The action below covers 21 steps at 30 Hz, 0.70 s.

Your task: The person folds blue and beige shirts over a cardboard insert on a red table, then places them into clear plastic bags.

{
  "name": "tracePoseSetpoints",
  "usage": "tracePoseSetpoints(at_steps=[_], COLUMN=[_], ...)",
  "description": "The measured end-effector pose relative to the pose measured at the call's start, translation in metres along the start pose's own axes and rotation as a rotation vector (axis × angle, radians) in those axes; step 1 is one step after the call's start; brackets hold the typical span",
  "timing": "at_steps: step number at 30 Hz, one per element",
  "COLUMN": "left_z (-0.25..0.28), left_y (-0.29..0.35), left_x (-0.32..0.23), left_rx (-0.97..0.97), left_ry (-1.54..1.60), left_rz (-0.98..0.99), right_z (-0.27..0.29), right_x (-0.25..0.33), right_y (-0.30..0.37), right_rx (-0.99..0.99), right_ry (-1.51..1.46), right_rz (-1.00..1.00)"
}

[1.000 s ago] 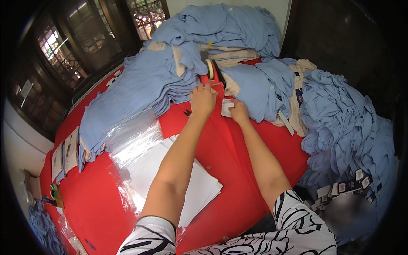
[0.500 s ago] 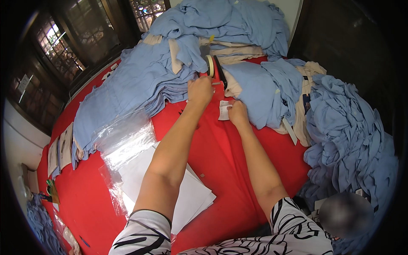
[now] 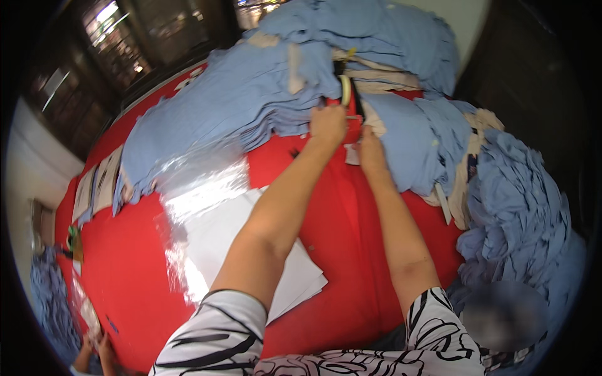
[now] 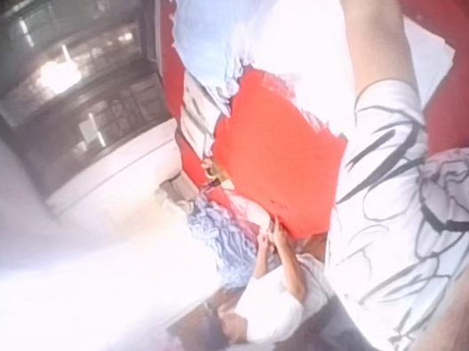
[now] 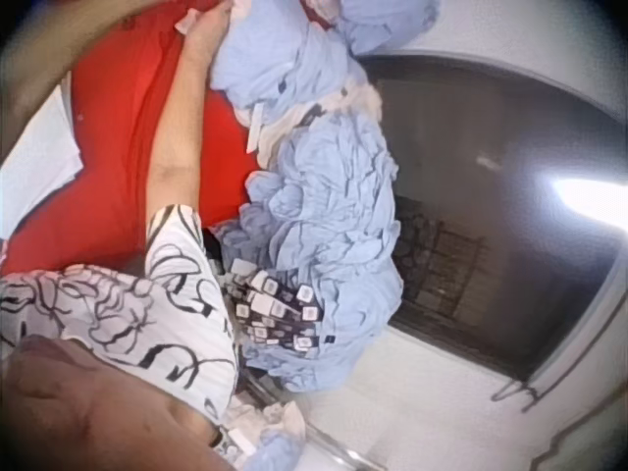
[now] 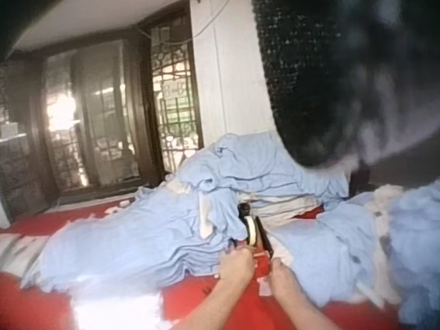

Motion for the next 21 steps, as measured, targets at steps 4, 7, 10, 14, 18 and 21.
tracePoseSetpoints(at_steps=[4, 7, 10, 14, 18, 21], left_z=[0.018, 0.060, 0.141, 0.209, 0.215, 0.193], left_y=[0.021, 0.093, 0.199, 0.366, 0.477, 0.471], left_x=[0.000, 0.009, 0.055, 0.192, 0.266, 0.268], left_rx=[0.101, -0.074, -0.127, -0.260, -0.280, -0.149], left_ry=[0.040, 0.140, 0.376, 0.115, 0.195, 0.392], left_rz=[0.117, 0.034, 0.063, 0.571, 0.997, 1.017], right_z=[0.009, 0.026, 0.024, 0.004, -0.024, -0.054], right_x=[0.008, 0.052, 0.102, 0.167, 0.208, 0.186], right_y=[0.017, 0.056, 0.120, 0.203, 0.229, 0.223], right_rx=[-0.054, -0.037, 0.309, 0.544, 0.483, 0.553], right_ry=[0.157, 0.111, -0.215, -0.062, 0.060, -0.078], right_rz=[0.067, 0.080, -0.007, -0.012, -0.049, -0.176])
Point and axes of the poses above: each hand's wrist, its own y-axis away from the middle knuckle, its own z-axis out of the back of the hand, x = y × z, the point moved 7 cm from there along -y, towards the middle knuckle, and after that the axes turned 5 degrees about z, right-handed, at the moved point
